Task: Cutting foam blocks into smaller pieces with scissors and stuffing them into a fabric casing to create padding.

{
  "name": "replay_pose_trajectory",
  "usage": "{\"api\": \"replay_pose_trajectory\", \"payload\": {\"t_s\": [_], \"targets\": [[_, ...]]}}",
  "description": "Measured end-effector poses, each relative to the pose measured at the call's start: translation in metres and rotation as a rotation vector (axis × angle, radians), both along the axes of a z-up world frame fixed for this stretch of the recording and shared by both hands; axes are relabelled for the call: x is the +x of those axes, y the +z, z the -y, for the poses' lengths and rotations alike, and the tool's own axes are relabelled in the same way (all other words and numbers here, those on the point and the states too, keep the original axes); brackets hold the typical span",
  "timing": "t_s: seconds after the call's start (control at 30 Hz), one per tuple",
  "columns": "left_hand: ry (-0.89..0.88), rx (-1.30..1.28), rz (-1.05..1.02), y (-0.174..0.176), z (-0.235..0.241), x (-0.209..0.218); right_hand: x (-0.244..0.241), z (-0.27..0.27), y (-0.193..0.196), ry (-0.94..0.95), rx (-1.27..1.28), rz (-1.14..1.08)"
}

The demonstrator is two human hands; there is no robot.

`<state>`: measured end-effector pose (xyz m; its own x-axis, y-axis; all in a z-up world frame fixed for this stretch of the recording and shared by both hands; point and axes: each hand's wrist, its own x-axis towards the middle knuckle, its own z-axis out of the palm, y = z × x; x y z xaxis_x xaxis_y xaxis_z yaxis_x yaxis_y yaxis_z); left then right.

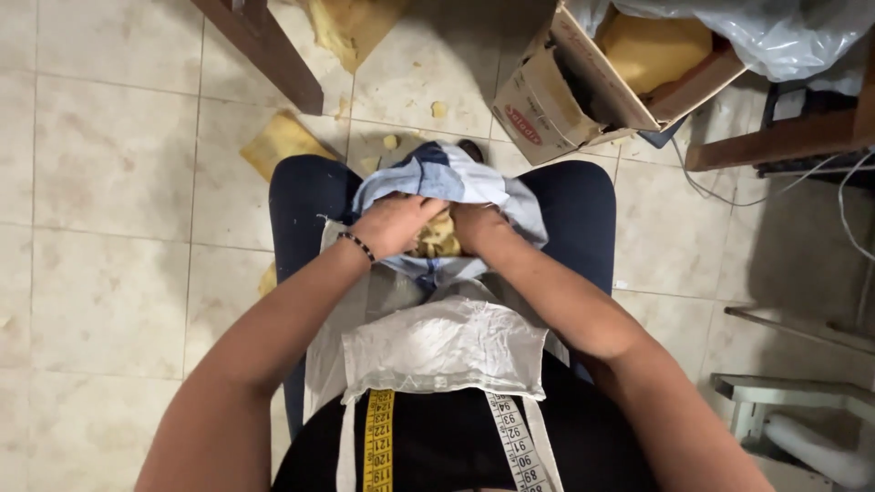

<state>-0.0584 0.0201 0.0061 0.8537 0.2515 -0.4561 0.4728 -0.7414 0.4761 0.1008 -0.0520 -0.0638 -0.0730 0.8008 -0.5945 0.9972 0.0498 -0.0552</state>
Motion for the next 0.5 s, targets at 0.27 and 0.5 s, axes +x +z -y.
{"api": "replay_pose_trajectory", "payload": {"t_s": [0.27,0.5], "targets": [[-0.074,0.237,-0.047,-0.106,0.016,0.008,0.003,0.002,0.001,0.054,-0.051,0.022],[-0.067,0.284,-0.225,-0.118,0.016,0.024,0.014,0.015,0.000,0.090,-0.087,0.033]]}}
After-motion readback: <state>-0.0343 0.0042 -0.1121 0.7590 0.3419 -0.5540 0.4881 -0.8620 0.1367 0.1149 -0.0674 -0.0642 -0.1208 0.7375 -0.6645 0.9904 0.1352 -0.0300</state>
